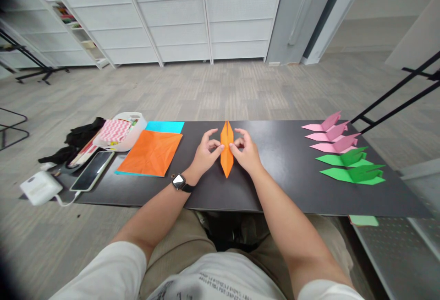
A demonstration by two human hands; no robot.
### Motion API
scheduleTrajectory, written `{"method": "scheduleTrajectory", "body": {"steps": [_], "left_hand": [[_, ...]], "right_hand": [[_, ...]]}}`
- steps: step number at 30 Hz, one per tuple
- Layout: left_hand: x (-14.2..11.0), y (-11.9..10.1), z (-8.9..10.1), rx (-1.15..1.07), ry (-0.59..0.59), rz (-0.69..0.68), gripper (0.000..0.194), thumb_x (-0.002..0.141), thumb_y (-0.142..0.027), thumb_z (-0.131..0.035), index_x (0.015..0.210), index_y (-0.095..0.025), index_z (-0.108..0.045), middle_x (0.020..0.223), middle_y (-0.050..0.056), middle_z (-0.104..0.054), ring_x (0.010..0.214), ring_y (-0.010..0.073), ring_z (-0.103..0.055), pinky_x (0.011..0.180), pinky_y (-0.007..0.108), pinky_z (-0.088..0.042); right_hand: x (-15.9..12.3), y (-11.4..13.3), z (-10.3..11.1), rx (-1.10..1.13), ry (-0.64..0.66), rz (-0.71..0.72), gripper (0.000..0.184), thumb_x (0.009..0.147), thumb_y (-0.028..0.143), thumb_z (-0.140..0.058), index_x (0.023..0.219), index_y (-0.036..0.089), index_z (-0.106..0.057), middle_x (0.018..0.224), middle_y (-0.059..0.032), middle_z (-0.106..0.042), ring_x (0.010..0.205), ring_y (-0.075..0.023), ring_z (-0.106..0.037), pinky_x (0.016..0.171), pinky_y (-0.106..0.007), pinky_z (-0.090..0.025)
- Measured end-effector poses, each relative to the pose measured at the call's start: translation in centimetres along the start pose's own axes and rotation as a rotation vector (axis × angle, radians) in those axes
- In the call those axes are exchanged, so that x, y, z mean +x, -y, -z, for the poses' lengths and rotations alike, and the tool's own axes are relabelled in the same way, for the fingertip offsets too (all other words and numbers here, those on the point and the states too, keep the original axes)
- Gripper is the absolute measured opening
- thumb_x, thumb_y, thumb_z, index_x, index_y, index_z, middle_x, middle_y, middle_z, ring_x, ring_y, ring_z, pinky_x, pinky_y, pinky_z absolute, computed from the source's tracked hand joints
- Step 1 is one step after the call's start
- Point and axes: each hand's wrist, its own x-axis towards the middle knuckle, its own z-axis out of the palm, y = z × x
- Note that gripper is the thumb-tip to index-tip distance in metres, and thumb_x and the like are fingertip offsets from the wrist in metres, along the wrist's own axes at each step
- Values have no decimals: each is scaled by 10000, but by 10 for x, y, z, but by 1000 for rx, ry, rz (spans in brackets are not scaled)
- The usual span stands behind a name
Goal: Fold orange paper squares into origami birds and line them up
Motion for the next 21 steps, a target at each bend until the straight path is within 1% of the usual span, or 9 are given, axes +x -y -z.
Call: {"method": "scheduleTrajectory", "body": {"steps": [3, 5, 7, 9, 11, 14, 16, 18, 21], "left_hand": [[1, 0, 2, 153, 58, 28, 348, 978, -248, -653, 1311, -268, -556, 868, -30, -746, 850, 164, -736, 872, 324, -559], [1, 0, 3, 270, 108, 13, 213, 972, -228, -643, 1179, -269, -615, 883, -23, -764, 858, 183, -742, 855, 339, -552], [2, 2, 3, 396, 147, -20, 131, 965, -215, -647, 1086, -265, -653, 895, -19, -771, 868, 197, -732, 892, 371, -543], [1, 4, 3, 527, 169, -43, 111, 958, -212, -665, 1053, -266, -679, 903, -18, -772, 887, 211, -713, 960, 418, -522], [0, 7, 3, 645, 192, -54, 104, 958, -228, -686, 1048, -275, -707, 912, -11, -769, 919, 227, -691, 1013, 464, -491], [-2, 10, 4, 772, 234, -84, 80, 960, -272, -716, 1034, -280, -748, 1033, 30, -754, 1017, 254, -659, 1026, 487, -476], [-1, 12, 6, 817, 264, -129, 86, 958, -295, -732, 1032, -274, -770, 1162, 56, -724, 1100, 268, -636, 1019, 475, -483], [0, 14, 9, 828, 319, -196, 109, 971, -297, -720, 1055, -273, -785, 1248, 61, -708, 1169, 273, -619, 1032, 466, -484], [2, 14, 14, 812, 423, -265, 170, 1013, -262, -645, 1095, -280, -794, 1219, 48, -745, 1173, 260, -636, 1063, 465, -471]], "right_hand": [[-2, -6, 3, -193, 38, 0, 451, 924, 324, -641, 1353, 280, -510, 739, 60, -637, 663, -181, -619, 726, -351, -509], [-2, -9, 6, -289, 89, 7, 357, 924, 305, -618, 1272, 274, -546, 756, 43, -675, 664, -186, -639, 708, -343, -497], [-3, -13, 9, -388, 157, 26, 243, 929, 286, -595, 1171, 272, -585, 778, 27, -700, 674, -191, -652, 697, -336, -482], [-2, -16, 11, -491, 221, 53, 177, 932, 270, -587, 1105, 271, -623, 795, 14, -712, 694, -198, -659, 689, -330, -468], [-1, -19, 13, -572, 274, 72, 160, 930, 254, -602, 1076, 271, -665, 797, 6, -715, 706, -202, -657, 681, -324, -458], [1, -24, 15, -666, 343, 97, 127, 917, 230, -655, 1014, 266, -729, 824, -12, -709, 758, -206, -651, 710, -329, -462], [1, -28, 17, -714, 356, 121, 106, 918, 230, -689, 982, 266, -765, 896, -35, -706, 844, -218, -655, 764, -346, -479], [2, -31, 19, -737, 338, 160, 107, 921, 232, -714, 983, 274, -791, 1005, -56, -710, 950, -241, -650, 837, -379, -495], [2, -35, 20, -727, 346, 232, 131, 926, 205, -722, 982, 288, -808, 1106, -57, -728, 1029, -261, -632, 913, -426, -499]]}}
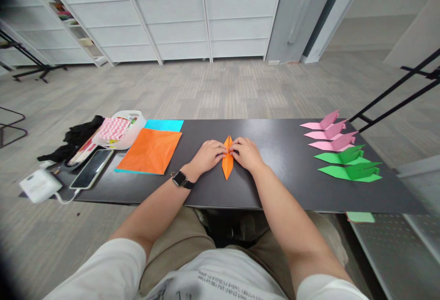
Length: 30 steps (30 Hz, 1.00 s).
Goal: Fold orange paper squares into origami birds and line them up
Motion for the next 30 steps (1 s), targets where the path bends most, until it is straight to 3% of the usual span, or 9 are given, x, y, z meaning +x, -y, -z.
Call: {"method": "scheduleTrajectory", "body": {"steps": [3, 8, 15, 22, 26, 30], "left_hand": [[-4, 2, 6, -27, 24, -24, 270, 999, -194, -604, 1166, -304, -786, 1200, 34, -771, 1171, 247, -656, 1107, 472, -446], [-12, 3, 16, -68, 22, -42, 407, 905, -213, -691, 1294, -324, -733, 1305, 18, -763, 1252, 273, -631, 1175, 504, -389], [-9, 5, 16, -103, 11, -56, 243, 975, -294, -665, 1195, -320, -765, 1265, 25, -781, 1217, 253, -659, 1186, 502, -382], [-6, 4, 9, -84, -10, -24, 200, 997, -244, -602, 1102, -291, -766, 1186, 23, -795, 1166, 233, -688, 1211, 514, -356], [-6, 3, 9, -79, -6, 8, 177, 932, -278, -691, 1095, -294, -759, 1187, 25, -786, 1171, 249, -678, 1227, 519, -345], [-2, 0, 4, -57, -25, 58, 124, 955, -327, -699, 1047, -279, -764, 1138, 39, -776, 1140, 261, -670, 1211, 540, -367]], "right_hand": [[0, -3, -1, 38, 29, 36, 168, 947, 179, -691, 992, 287, -811, 1080, -47, -757, 1007, -253, -644, 934, -439, -505], [-2, -7, 2, 96, 48, 69, 300, 946, 110, -596, 1069, 278, -812, 1099, -52, -776, 1047, -253, -676, 991, -458, -518], [-6, -10, 13, 134, 110, 68, 420, 849, 77, -614, 1162, 299, -784, 1200, -46, -764, 1141, -266, -679, 1039, -477, -518], [-8, -4, 20, 136, 147, 66, 271, 837, 197, -753, 1091, 289, -762, 1219, -60, -741, 1163, -290, -662, 1052, -503, -487], [-5, -5, 16, 157, 128, 68, 124, 918, 225, -709, 1017, 282, -759, 1187, -49, -754, 1126, -259, -678, 1039, -469, -488], [-3, -7, 11, 143, 105, 65, 90, 959, 258, -679, 981, 274, -764, 1148, -48, -762, 1093, -253, -683, 1011, -453, -499]]}}
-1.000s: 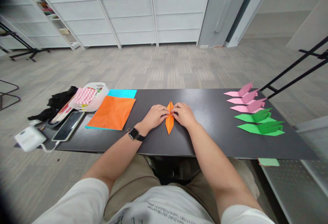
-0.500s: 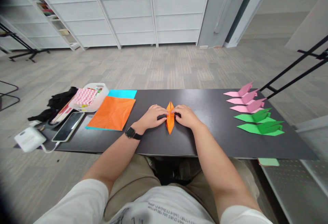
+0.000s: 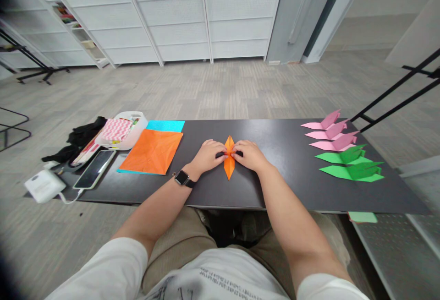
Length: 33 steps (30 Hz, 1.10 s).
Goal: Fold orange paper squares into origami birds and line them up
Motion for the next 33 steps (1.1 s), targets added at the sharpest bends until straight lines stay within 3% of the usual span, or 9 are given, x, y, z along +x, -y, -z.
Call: {"method": "scheduleTrajectory", "body": {"steps": [4, 8, 17, 20, 24, 26, 33], "left_hand": [[3, 0, -6, 8, -64, 40, 70, 943, -306, -722, 940, -257, -772, 1218, 55, -739, 1182, 269, -632, 1208, 561, -386], [0, -1, -7, -21, -63, 78, 133, 940, -308, -732, 824, -243, -735, 1230, 37, -721, 1226, 259, -613, 1290, 634, -259], [0, -3, -9, -51, -54, 155, 147, 933, -328, -747, 834, -239, -685, 1170, 30, -732, 1231, 269, -616, 1304, 709, -126], [1, -1, -11, -59, -67, 182, 132, 905, -303, -780, 936, -253, -663, 1153, 37, -743, 1207, 280, -634, 1296, 709, -156], [1, -3, -10, -88, -68, 237, 332, 891, -314, -802, 1162, -279, -614, 1192, 31, -744, 1229, 276, -642, 1307, 687, -158], [1, -5, -9, -76, -57, 233, 403, 905, -322, -789, 1254, -291, -591, 1244, 33, -730, 1273, 272, -623, 1319, 666, -148], [-4, -5, -8, 54, -36, 214, 285, 929, -392, -778, 1190, -297, -709, 1354, 61, -643, 1335, 297, -561, 1317, 673, -149]], "right_hand": [[1, 3, -3, -52, -28, -40, 83, 946, 296, -703, 990, 262, -764, 1128, -66, -748, 1087, -273, -665, 1002, -472, -498], [1, 10, -3, -63, -31, -49, 82, 946, 329, -715, 926, 256, -747, 1126, -58, -735, 1101, -276, -650, 1003, -479, -478], [4, 12, -5, -93, -19, -116, 128, 951, 340, -702, 864, 247, -714, 1115, -60, -746, 1102, -289, -644, 973, -481, -437], [5, 12, -9, -112, -49, -156, 106, 918, 315, -731, 988, 240, -704, 1114, -85, -748, 1091, -308, -645, 945, -471, -441], [6, 13, -13, -63, -110, -211, 468, 880, 291, -774, 1314, 253, -605, 1159, -75, -755, 1108, -312, -663, 962, -471, -446], [5, 12, -14, -44, -127, -223, 549, 876, 294, -789, 1378, 260, -568, 1174, -66, -748, 1122, -304, -668, 982, -471, -447], [1, 8, -13, -169, -85, -194, 240, 931, 372, -783, 1156, 293, -757, 1236, -86, -691, 1184, -307, -629, 997, -473, -444]]}}
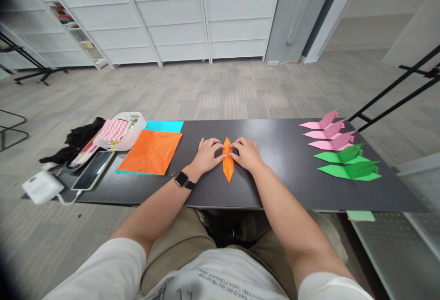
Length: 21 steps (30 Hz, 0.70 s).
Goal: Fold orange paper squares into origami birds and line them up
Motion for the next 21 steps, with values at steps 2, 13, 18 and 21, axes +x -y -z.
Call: {"method": "scheduleTrajectory", "body": {"steps": [2, 13, 18, 21], "left_hand": [[0, 1, -1, -2, 5, 4, 275, 928, -403, -783, 1175, -298, -722, 1343, 59, -650, 1330, 303, -562, 1310, 691, -148], [0, 10, 3, -7, -37, -80, 191, 886, -420, -841, 1036, -308, -802, 1347, 32, -684, 1320, 283, -574, 1317, 651, -174], [2, 14, 2, 13, -22, -96, 146, 896, -434, -833, 999, -331, -839, 1324, 18, -711, 1265, 274, -595, 1302, 643, -220], [3, 14, 2, 24, -15, -104, 139, 905, -442, -822, 998, -342, -847, 1293, 17, -724, 1249, 269, -594, 1295, 634, -234]], "right_hand": [[-1, -1, 1, -21, 3, -2, 240, 928, 381, -794, 1155, 305, -776, 1238, -85, -689, 1185, -311, -618, 998, -482, -440], [-1, 4, 4, -34, -9, -37, 317, 895, 367, -837, 1173, 267, -720, 1199, -93, -696, 1164, -332, -611, 982, -489, -444], [1, 3, 6, 37, -2, 71, 146, 902, 274, -815, 1020, 270, -729, 1152, -65, -709, 1132, -299, -626, 986, -467, -452], [2, -2, 8, 101, 25, 158, 122, 918, 197, -762, 1006, 278, -744, 1133, -50, -726, 1125, -275, -636, 1002, -458, -458]]}}
